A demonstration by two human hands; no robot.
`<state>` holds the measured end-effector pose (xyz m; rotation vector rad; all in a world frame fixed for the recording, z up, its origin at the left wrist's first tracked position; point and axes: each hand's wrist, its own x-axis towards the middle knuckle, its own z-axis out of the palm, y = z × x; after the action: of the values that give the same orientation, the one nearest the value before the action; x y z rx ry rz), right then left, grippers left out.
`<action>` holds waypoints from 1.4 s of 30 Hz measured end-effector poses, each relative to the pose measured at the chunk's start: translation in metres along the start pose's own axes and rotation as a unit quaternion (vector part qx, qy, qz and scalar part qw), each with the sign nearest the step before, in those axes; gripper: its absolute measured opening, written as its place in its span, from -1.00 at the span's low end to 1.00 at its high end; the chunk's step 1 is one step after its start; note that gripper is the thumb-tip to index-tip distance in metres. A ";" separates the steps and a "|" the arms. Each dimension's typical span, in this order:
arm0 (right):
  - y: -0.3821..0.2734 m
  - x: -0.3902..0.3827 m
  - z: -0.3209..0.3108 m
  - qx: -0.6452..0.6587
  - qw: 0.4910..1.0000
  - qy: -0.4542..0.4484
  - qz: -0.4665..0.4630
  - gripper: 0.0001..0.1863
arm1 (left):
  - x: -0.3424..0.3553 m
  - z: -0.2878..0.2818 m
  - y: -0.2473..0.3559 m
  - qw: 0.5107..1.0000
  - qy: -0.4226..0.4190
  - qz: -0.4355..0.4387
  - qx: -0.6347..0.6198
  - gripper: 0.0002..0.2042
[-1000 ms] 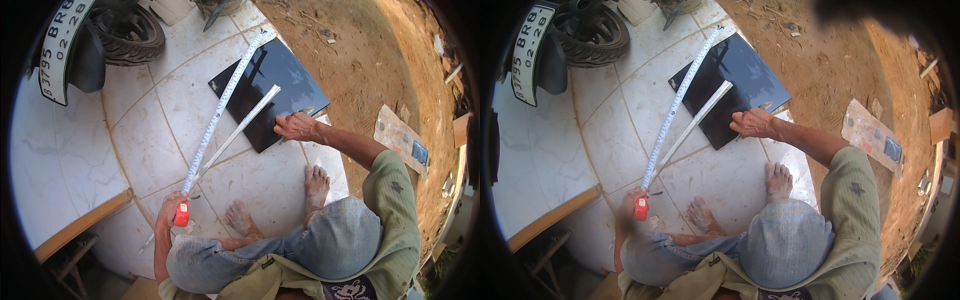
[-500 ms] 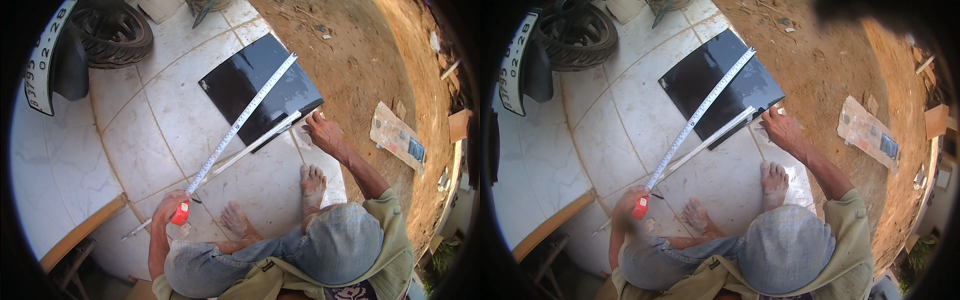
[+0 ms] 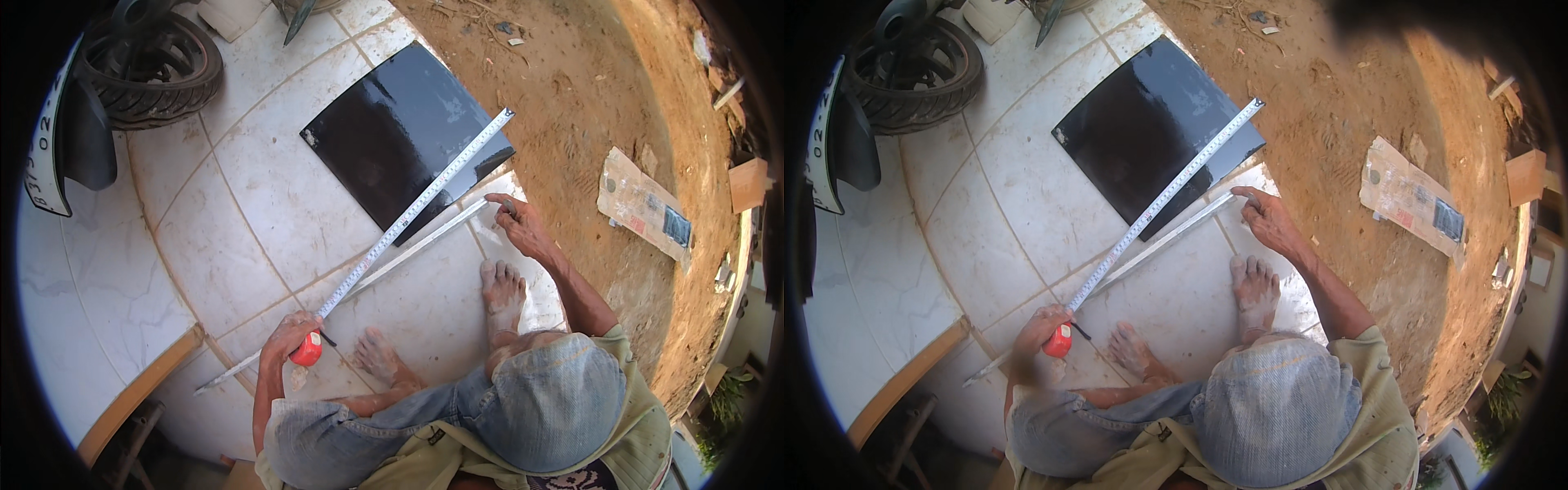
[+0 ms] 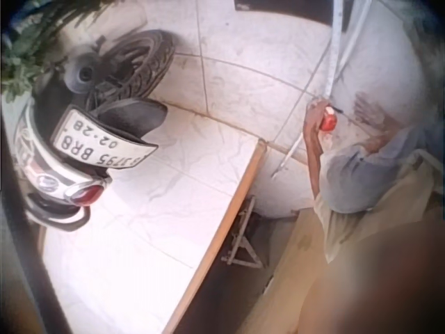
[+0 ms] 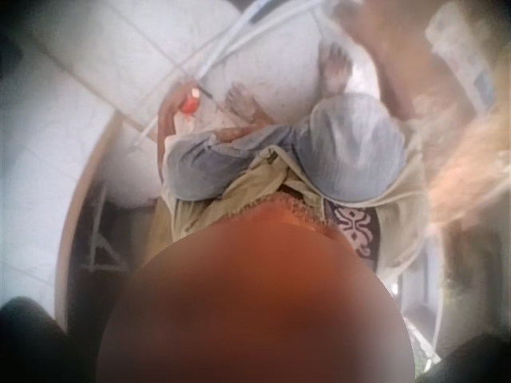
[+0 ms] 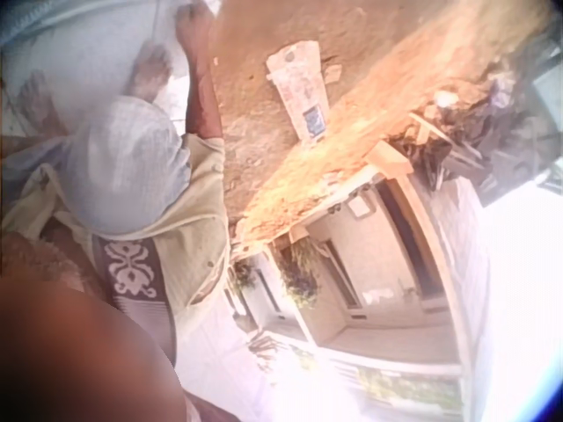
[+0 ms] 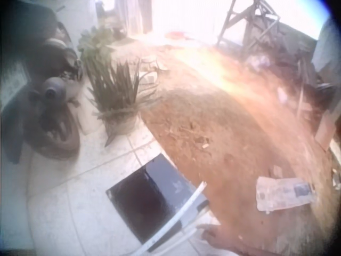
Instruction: The person measures a black tile with a tape measure, marks a line using a pencil and a metal straightedge, and then scores the tile along the marked line with a glass cutter.
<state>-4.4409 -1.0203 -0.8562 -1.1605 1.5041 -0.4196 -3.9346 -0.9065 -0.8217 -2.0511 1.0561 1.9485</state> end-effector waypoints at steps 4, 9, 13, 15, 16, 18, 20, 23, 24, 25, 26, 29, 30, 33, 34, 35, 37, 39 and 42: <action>0.007 0.002 0.000 0.005 1.000 -0.007 0.012 -0.59 | -0.006 0.004 0.008 0.998 0.054 0.033 -0.012 -0.71; 0.009 0.000 0.014 -0.054 0.991 0.064 -0.103 -0.54 | -0.022 -0.006 0.012 0.997 0.049 -0.001 -0.057 -0.70; 0.009 0.001 0.015 -0.079 0.980 0.109 -0.148 -0.55 | -0.037 -0.005 0.015 0.994 0.088 0.011 -0.060 -0.66; -0.003 -0.004 0.014 -0.133 0.978 0.114 -0.110 -0.60 | -0.042 -0.004 0.011 0.992 0.108 0.030 -0.060 -0.66; -0.008 -0.005 0.014 -0.132 0.978 0.112 -0.112 -0.60 | -0.046 -0.002 0.011 0.992 0.108 0.030 -0.063 -0.65; -0.014 -0.005 0.015 -0.178 0.967 0.149 -0.108 -0.62 | -0.053 0.001 0.017 0.991 0.110 0.030 -0.066 -0.65; -0.004 -0.006 0.007 -0.225 0.952 0.178 -0.106 -0.62 | -0.053 0.009 0.034 0.993 0.079 0.076 -0.047 -0.64; 0.013 -0.011 0.001 -0.290 0.930 0.207 -0.089 -0.60 | -0.053 0.022 0.060 0.989 0.052 0.082 -0.112 -0.64; 0.017 -0.014 0.003 -0.305 0.926 0.208 -0.075 -0.59 | -0.052 0.023 0.063 0.989 0.059 0.081 -0.113 -0.64; 0.025 -0.017 0.005 -0.303 0.928 0.203 -0.081 -0.59 | -0.051 0.024 0.063 0.986 0.050 0.095 -0.130 -0.64; 0.033 -0.020 0.006 -0.300 0.927 0.213 -0.074 -0.62 | -0.048 0.026 0.063 0.982 0.041 0.109 -0.148 -0.64; 0.018 -0.033 0.004 -0.206 0.956 0.207 -0.029 -0.66 | -0.025 0.041 0.082 0.979 -0.011 0.127 -0.160 -0.62; 0.004 -0.036 0.007 -0.103 0.977 0.189 0.013 -0.68 | -0.025 0.043 0.090 0.978 -0.028 0.128 -0.160 -0.63; -0.048 -0.033 0.029 0.035 0.993 0.112 -0.033 -0.62 | -0.013 0.056 0.101 0.967 -0.070 0.154 -0.189 -0.58; -0.066 -0.031 0.040 0.075 0.993 0.072 -0.058 -0.59 | -0.011 0.059 0.098 0.955 -0.095 0.153 -0.235 -0.53; -0.087 -0.029 0.052 0.076 0.993 0.063 -0.057 -0.59 | -0.010 0.062 0.092 0.940 -0.120 0.153 -0.282 -0.49; -0.124 -0.025 0.062 0.081 0.993 -0.055 -0.066 -0.56 | -0.005 0.069 0.086 0.919 -0.153 0.158 -0.327 -0.45; -0.135 -0.014 0.066 0.059 0.991 -0.099 -0.070 -0.57 | -0.003 0.074 0.087 0.897 -0.184 0.159 -0.370 -0.40; -0.150 -0.013 0.082 0.085 0.984 -0.141 -0.062 -0.62 | -0.005 0.083 0.094 0.919 -0.184 0.153 -0.314 -0.36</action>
<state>-4.3049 -1.0506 -0.7568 -1.1291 1.1333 -0.4376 -4.0549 -0.9310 -0.7962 -1.6882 0.7581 3.0021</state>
